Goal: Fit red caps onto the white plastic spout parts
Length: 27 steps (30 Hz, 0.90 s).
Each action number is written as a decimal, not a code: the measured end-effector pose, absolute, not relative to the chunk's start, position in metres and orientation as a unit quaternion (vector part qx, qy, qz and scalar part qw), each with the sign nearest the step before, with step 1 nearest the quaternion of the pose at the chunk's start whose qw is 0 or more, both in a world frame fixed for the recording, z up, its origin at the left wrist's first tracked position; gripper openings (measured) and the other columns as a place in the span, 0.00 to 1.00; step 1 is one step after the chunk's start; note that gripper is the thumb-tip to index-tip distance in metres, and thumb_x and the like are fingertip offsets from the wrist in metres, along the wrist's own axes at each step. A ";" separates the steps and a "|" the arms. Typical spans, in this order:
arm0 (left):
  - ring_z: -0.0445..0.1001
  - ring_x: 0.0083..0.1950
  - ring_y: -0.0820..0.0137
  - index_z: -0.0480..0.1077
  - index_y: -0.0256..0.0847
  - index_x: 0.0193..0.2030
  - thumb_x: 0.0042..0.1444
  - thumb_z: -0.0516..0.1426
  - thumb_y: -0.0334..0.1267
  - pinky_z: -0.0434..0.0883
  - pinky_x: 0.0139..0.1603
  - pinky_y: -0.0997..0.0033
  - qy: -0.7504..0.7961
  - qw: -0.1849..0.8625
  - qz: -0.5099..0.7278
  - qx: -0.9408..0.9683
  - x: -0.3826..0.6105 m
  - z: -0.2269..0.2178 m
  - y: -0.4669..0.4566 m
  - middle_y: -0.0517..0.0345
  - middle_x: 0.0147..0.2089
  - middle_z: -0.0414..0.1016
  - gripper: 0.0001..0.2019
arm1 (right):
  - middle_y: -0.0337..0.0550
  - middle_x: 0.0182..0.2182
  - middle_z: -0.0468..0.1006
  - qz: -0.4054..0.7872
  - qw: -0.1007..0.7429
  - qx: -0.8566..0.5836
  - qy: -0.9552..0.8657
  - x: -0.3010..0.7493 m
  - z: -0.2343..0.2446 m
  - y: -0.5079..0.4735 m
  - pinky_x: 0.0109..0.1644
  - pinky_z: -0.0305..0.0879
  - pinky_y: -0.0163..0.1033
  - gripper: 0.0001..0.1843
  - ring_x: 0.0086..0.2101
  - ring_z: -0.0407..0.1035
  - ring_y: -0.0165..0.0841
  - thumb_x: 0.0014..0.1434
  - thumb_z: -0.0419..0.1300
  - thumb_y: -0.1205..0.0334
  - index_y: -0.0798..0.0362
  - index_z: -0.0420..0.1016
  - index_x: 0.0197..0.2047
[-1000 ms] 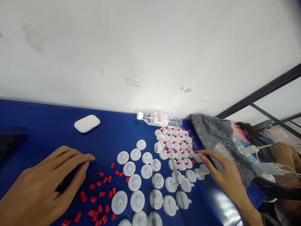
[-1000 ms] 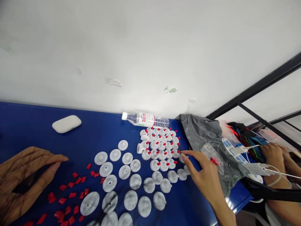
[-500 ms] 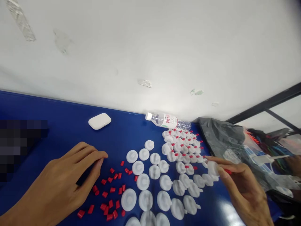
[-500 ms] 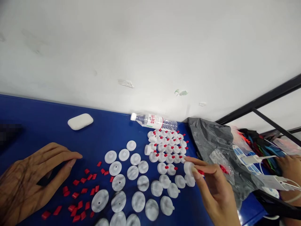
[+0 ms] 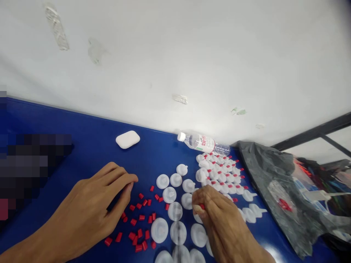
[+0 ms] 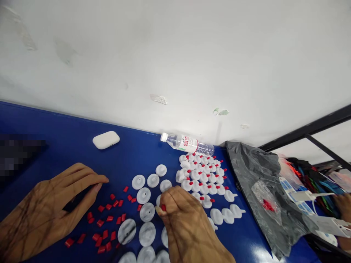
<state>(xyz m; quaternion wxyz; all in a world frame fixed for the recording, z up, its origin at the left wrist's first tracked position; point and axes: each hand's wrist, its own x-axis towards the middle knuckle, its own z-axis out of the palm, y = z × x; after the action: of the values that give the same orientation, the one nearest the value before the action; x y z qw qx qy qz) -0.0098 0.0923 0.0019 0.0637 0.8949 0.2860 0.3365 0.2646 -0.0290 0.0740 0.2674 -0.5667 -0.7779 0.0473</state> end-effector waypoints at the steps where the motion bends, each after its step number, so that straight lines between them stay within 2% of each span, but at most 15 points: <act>1: 0.78 0.49 0.64 0.71 0.46 0.55 0.77 0.49 0.33 0.76 0.34 0.70 0.284 0.062 0.341 0.894 -0.010 0.002 0.092 0.58 0.45 0.80 0.10 | 0.34 0.29 0.79 0.034 0.259 -0.555 -0.790 0.262 0.072 -0.025 0.30 0.75 0.35 0.12 0.27 0.76 0.32 0.76 0.48 0.65 0.44 0.67 0.40; 4: 0.77 0.45 0.67 0.71 0.46 0.54 0.76 0.50 0.31 0.75 0.32 0.71 0.284 0.079 0.343 0.892 -0.011 0.003 0.090 0.59 0.43 0.79 0.10 | 0.33 0.26 0.75 -0.010 0.230 -0.521 -0.822 0.258 0.070 -0.017 0.26 0.69 0.36 0.14 0.24 0.73 0.31 0.76 0.45 0.68 0.44 0.62 0.38; 9: 0.77 0.43 0.67 0.72 0.46 0.52 0.75 0.50 0.31 0.77 0.31 0.68 0.296 0.093 0.349 0.884 -0.008 0.004 0.090 0.60 0.41 0.78 0.11 | 0.31 0.24 0.73 -0.037 0.218 -0.486 -0.846 0.259 0.070 -0.011 0.24 0.65 0.36 0.14 0.21 0.70 0.29 0.77 0.44 0.67 0.45 0.60 0.38; 12: 0.78 0.42 0.65 0.72 0.46 0.51 0.75 0.49 0.30 0.78 0.31 0.66 0.292 0.093 0.349 0.886 -0.007 0.005 0.090 0.59 0.41 0.78 0.11 | 0.31 0.23 0.75 -0.054 0.189 -0.481 -0.854 0.257 0.069 -0.009 0.24 0.65 0.39 0.14 0.20 0.71 0.30 0.78 0.46 0.66 0.47 0.65 0.39; 15: 0.79 0.44 0.63 0.72 0.46 0.51 0.75 0.49 0.31 0.77 0.28 0.66 0.287 0.074 0.358 0.886 -0.006 0.005 0.090 0.58 0.41 0.80 0.11 | 0.32 0.24 0.77 -0.065 0.167 -0.491 -0.853 0.254 0.066 -0.009 0.25 0.66 0.41 0.15 0.21 0.73 0.31 0.80 0.51 0.60 0.49 0.72 0.40; 20: 0.79 0.42 0.65 0.72 0.46 0.50 0.75 0.50 0.31 0.76 0.27 0.67 0.291 0.073 0.359 0.884 -0.005 0.006 0.090 0.60 0.40 0.80 0.11 | 0.32 0.28 0.81 -0.053 0.175 -0.507 -0.842 0.254 0.070 -0.015 0.27 0.72 0.43 0.14 0.24 0.78 0.33 0.79 0.56 0.49 0.48 0.75 0.45; 22: 0.79 0.42 0.66 0.72 0.47 0.51 0.75 0.50 0.32 0.76 0.28 0.68 0.295 0.076 0.357 0.883 -0.005 0.005 0.090 0.60 0.40 0.79 0.10 | 0.34 0.32 0.83 -0.044 0.191 -0.522 -0.830 0.256 0.077 -0.019 0.32 0.77 0.42 0.12 0.30 0.81 0.35 0.80 0.53 0.52 0.47 0.75 0.50; 24: 0.79 0.43 0.67 0.72 0.47 0.51 0.76 0.50 0.32 0.77 0.30 0.68 0.295 0.076 0.359 0.882 -0.006 0.002 0.090 0.61 0.41 0.79 0.10 | 0.36 0.38 0.83 -0.020 0.216 -0.555 -0.803 0.262 0.084 -0.025 0.39 0.80 0.39 0.14 0.36 0.83 0.33 0.80 0.48 0.59 0.44 0.75 0.54; 27: 0.79 0.44 0.65 0.72 0.48 0.52 0.76 0.50 0.34 0.78 0.33 0.67 0.298 0.073 0.365 0.879 -0.009 -0.004 0.091 0.61 0.42 0.80 0.10 | 0.37 0.39 0.78 -0.032 0.273 -0.635 -0.722 0.284 0.091 -0.037 0.38 0.78 0.37 0.18 0.35 0.79 0.33 0.78 0.47 0.62 0.38 0.78 0.52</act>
<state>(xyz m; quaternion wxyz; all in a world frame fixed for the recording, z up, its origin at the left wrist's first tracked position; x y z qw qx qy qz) -0.0090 0.0911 -0.0036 0.0729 0.8791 0.2976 0.3650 0.2838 -0.0368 0.0909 0.2730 -0.6352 -0.7218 -0.0317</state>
